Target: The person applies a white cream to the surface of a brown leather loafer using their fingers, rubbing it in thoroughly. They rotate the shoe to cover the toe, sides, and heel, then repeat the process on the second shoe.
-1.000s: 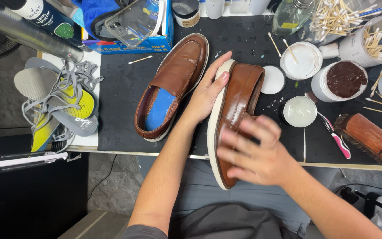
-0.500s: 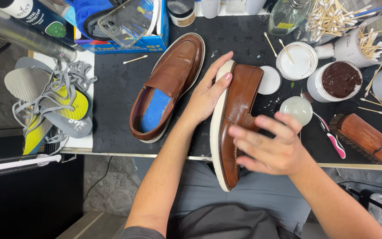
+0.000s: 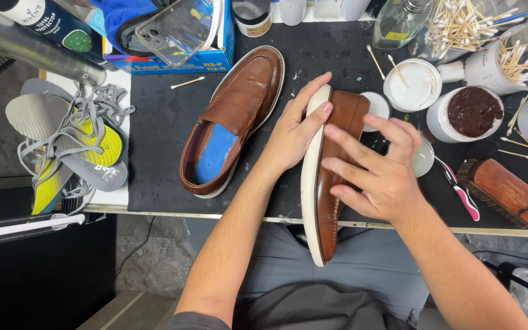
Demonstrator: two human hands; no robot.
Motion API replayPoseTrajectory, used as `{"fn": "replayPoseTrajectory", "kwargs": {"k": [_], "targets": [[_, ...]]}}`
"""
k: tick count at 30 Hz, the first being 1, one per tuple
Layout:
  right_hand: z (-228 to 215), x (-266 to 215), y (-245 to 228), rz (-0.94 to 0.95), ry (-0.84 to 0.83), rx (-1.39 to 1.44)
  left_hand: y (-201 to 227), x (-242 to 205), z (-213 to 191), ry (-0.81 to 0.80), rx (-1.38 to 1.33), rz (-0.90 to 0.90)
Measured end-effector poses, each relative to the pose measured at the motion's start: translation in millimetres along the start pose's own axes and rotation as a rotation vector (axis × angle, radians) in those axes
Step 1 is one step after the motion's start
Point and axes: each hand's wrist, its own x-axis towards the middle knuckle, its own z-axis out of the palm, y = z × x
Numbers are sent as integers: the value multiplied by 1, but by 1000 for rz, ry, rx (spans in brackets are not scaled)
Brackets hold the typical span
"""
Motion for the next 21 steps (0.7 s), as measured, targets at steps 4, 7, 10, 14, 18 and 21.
{"fn": "replayPoseTrajectory", "kwargs": {"k": [4, 7, 10, 14, 18, 21], "targets": [[-1, 1, -5, -88, -52, 177, 0, -1, 1, 7, 5, 2], [-2, 4, -1, -110, -72, 214, 1, 1, 0, 6, 39, 8], [-2, 10, 8, -88, -83, 122, 0, 2, 2, 0, 66, 9], [0, 14, 15, -90, -74, 127, -1, 2, 3, 9, 32, 3], [1, 6, 7, -169, -127, 268, -1, 1, 0, 16, 3, 20], [3, 2, 7, -115, -124, 228, -2, 1, -2, 6, -32, 35]]}}
